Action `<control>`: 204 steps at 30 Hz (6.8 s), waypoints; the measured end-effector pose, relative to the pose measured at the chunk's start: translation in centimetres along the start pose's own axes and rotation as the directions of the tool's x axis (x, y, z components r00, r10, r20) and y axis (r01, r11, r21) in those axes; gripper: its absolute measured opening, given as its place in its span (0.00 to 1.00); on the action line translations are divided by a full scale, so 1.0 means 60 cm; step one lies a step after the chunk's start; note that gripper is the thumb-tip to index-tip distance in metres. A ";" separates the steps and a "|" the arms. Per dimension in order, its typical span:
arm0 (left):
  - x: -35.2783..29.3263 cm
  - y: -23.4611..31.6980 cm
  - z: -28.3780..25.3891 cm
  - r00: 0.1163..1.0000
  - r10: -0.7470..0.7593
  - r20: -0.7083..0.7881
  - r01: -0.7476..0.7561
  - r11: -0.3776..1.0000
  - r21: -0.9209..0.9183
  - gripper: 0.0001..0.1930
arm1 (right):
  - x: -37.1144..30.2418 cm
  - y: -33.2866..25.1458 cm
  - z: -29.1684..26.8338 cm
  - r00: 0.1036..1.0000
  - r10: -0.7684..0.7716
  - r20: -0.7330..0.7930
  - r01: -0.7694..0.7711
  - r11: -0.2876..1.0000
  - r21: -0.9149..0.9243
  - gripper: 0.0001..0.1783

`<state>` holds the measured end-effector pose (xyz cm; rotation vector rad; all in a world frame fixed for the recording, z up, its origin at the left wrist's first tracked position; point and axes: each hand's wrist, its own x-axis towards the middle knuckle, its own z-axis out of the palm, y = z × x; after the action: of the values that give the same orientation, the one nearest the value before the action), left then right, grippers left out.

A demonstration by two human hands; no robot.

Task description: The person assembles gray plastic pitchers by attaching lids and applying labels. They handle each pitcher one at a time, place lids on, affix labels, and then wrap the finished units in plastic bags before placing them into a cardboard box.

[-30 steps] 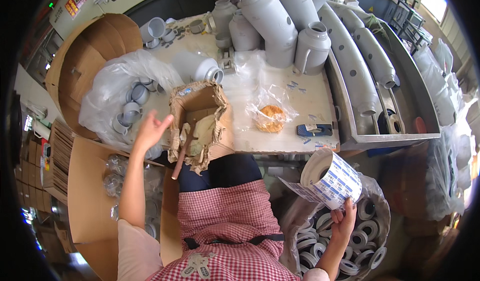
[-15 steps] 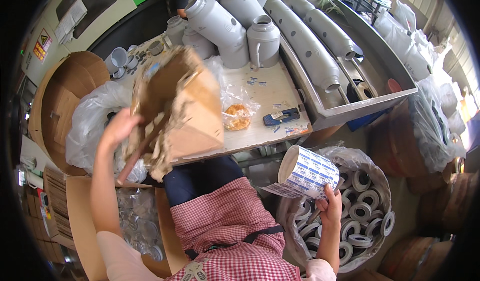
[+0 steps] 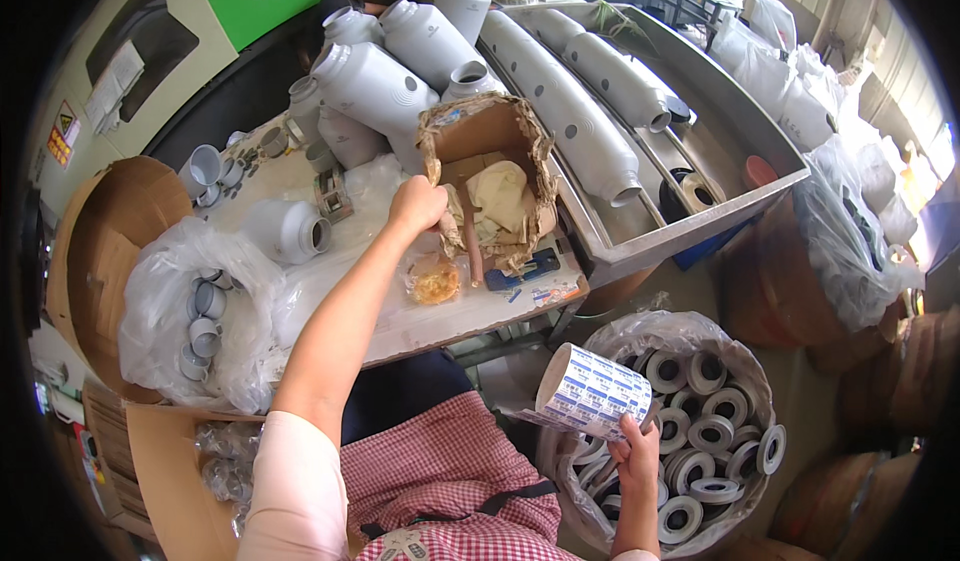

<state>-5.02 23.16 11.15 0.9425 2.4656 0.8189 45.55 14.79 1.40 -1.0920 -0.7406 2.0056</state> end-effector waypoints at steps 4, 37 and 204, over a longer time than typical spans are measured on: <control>0.008 -0.040 0.033 0.993 -0.106 0.042 0.106 0.994 0.016 0.15 | 0.014 -0.004 -0.009 1.000 -0.017 0.004 0.017 0.999 -0.046 0.20; -0.370 -0.009 0.079 0.876 0.476 0.075 -0.271 0.616 -0.740 0.26 | 0.067 -0.155 0.177 0.972 -0.051 0.228 0.105 0.967 -0.234 0.20; -0.106 -0.104 0.103 0.967 0.253 -0.015 -0.190 0.686 -0.702 0.38 | 0.439 -0.081 0.389 0.798 -0.186 0.573 0.550 0.613 -0.567 0.34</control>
<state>-0.29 17.33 3.30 0.9405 1.7138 1.6100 16.91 35.55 4.27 -0.7135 -1.9754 1.6013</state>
